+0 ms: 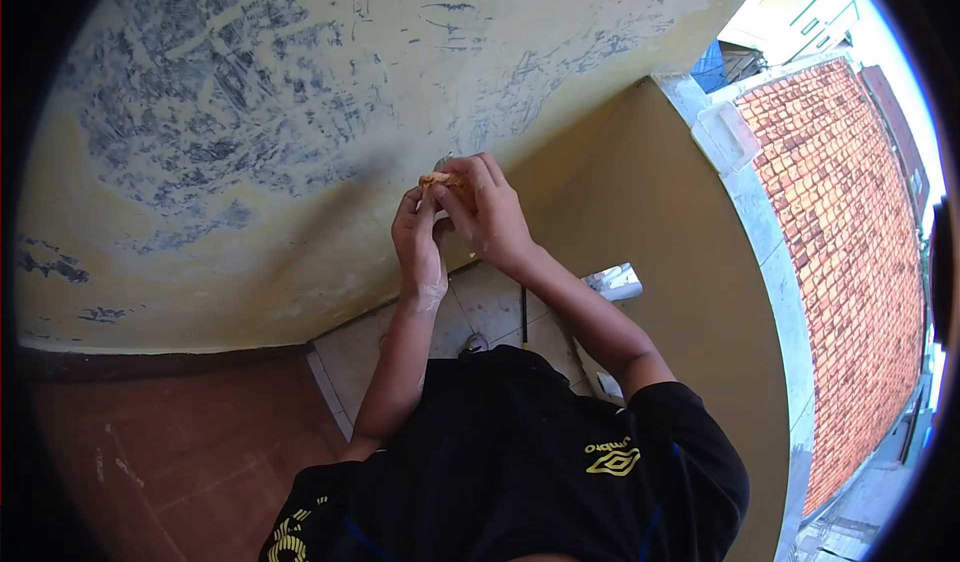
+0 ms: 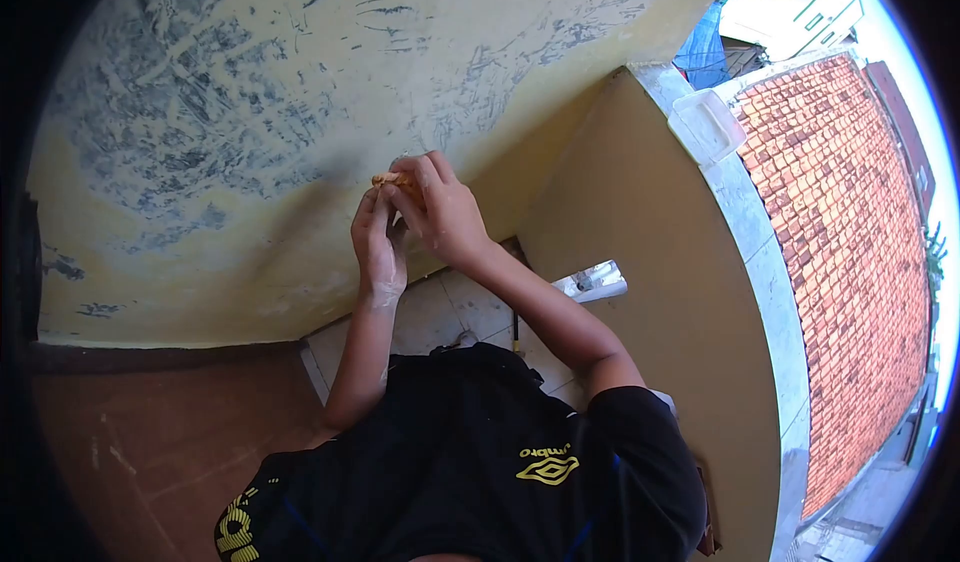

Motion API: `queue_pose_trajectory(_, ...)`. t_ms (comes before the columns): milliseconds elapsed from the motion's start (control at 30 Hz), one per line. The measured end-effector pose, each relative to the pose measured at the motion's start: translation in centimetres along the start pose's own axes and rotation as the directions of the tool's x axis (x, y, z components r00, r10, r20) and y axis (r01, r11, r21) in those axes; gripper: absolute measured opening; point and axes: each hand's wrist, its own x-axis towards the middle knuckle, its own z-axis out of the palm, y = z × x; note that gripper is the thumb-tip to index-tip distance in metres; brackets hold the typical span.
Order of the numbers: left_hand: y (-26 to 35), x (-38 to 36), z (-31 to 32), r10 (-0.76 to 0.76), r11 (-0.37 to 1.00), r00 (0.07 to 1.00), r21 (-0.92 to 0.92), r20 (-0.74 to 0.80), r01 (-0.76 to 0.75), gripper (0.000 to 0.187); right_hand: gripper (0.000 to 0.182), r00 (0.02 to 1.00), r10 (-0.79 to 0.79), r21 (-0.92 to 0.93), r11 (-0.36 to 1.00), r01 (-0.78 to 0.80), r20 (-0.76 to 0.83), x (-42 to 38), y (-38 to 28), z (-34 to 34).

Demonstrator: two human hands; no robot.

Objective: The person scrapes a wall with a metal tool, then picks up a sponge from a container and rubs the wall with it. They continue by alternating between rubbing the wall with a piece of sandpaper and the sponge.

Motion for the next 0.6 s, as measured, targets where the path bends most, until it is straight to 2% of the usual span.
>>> queue_pose_trajectory(33, 0.1, 0.1, -0.5, 0.018, 1.0, 1.0, 0.0, -0.016, -0.018, 0.021, 0.032, 0.993, 0.118, -0.012, 0.993, -0.117, 0.014, -0.8, -0.7, 1.5)
queue_pose_trajectory(67, 0.0, 0.2, -1.2, 0.007, 1.0, 1.0, 0.01, -0.031, -0.006, 0.021, 0.032, 0.982, 0.182, -0.112, 0.978, -0.177, 0.04, -1.0, -1.0, 2.4)
queue_pose_trajectory(100, -0.1, 0.1, -2.0, -0.006, 1.0, 0.999, 0.02, -0.044, 0.006, 0.021, 0.032, 0.984, 0.172, -0.098, 0.981, -0.167, 0.053, -1.0, -1.1, 3.1)
queue_pose_trajectory(167, -0.2, -0.2, -3.5, 0.018, 0.999, 0.999, 0.04, -0.044, -0.016, 0.022, 0.03, 0.967, 0.255, -0.099, 0.961, -0.256, -0.027, -1.1, -0.7, 4.6)
queue_pose_trajectory(300, -1.1, 0.7, -6.7, 0.014, 1.0, 0.998, 0.023, -0.067, -0.013, 0.021, 0.03, 0.959, 0.282, -0.046, 0.958, -0.282, -0.021, -1.6, 1.6, 6.9)
queue_pose_trajectory(367, -1.7, 1.0, -8.7, -0.004, 1.0, 0.997, 0.021, -0.078, 0.006, 0.021, 0.029, 0.919, 0.391, 0.007, 0.92, -0.391, -0.037, -0.9, 2.4, 8.0)
queue_pose_trajectory(500, -1.0, 1.6, -9.5, 0.024, 0.999, 0.995, 0.036, -0.092, -0.021, 0.02, 0.029, 0.923, 0.384, 0.132, 0.916, -0.379, -0.012, 0.1, 1.2, 8.2)
queue_pose_trajectory(567, 0.2, 0.7, -8.4, 0.004, 0.998, 0.992, 0.069, -0.124, 0.004, 0.02, 0.029, 0.972, 0.219, 0.078, 0.971, -0.226, 0.082, -1.0, -2.4, 7.4)
queue_pose_trajectory(600, 0.8, 0.1, -7.4, 0.004, 1.0, 0.99, 0.029, -0.139, 0.0, 0.021, 0.029, 0.976, 0.167, -0.035, 0.986, -0.163, 0.143, -1.5, -3.4, 7.3)
